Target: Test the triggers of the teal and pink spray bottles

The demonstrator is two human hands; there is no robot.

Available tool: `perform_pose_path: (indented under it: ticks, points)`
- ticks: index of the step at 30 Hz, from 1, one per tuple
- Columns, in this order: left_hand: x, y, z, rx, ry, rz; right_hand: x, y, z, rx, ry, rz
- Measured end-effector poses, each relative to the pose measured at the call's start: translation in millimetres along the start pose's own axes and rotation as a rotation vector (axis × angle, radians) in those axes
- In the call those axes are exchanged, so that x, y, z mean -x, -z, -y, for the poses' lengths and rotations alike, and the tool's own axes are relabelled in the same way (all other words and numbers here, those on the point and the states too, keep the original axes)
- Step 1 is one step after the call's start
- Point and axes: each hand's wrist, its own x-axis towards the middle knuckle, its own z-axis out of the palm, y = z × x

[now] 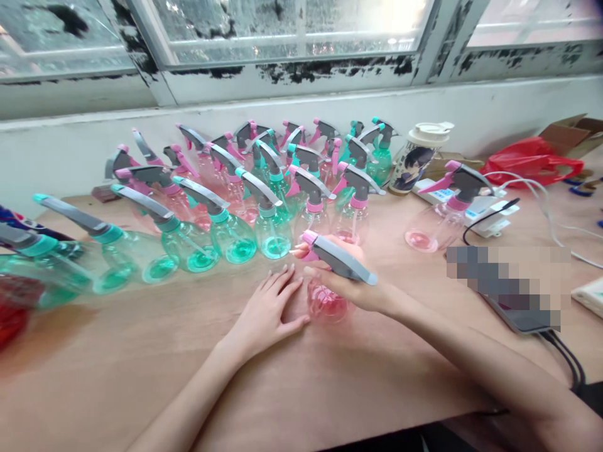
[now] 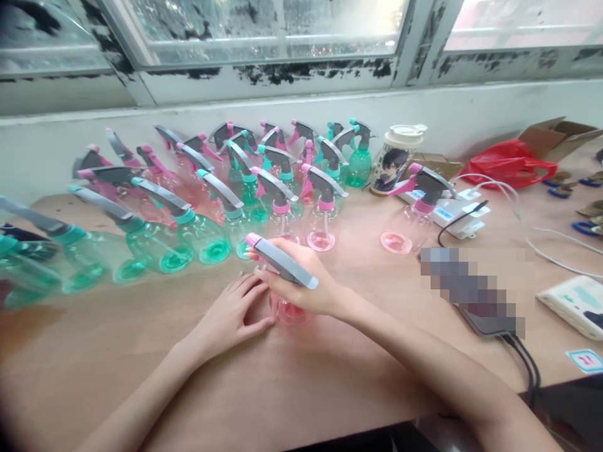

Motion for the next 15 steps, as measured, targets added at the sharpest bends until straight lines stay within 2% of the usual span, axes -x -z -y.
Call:
perform_pose_path:
  ticks: [9, 15]
  points:
    - [0.8, -0.3, 0.1, -0.012, 0.009, 0.006, -0.5, 4.0, 4.7, -0.083, -0.075, 0.041]
    - [0.5, -1.0, 1.4, -0.028, 0.005, 0.018, -2.2, 0.9, 3.7, -0.025, -0.059, -0.015]
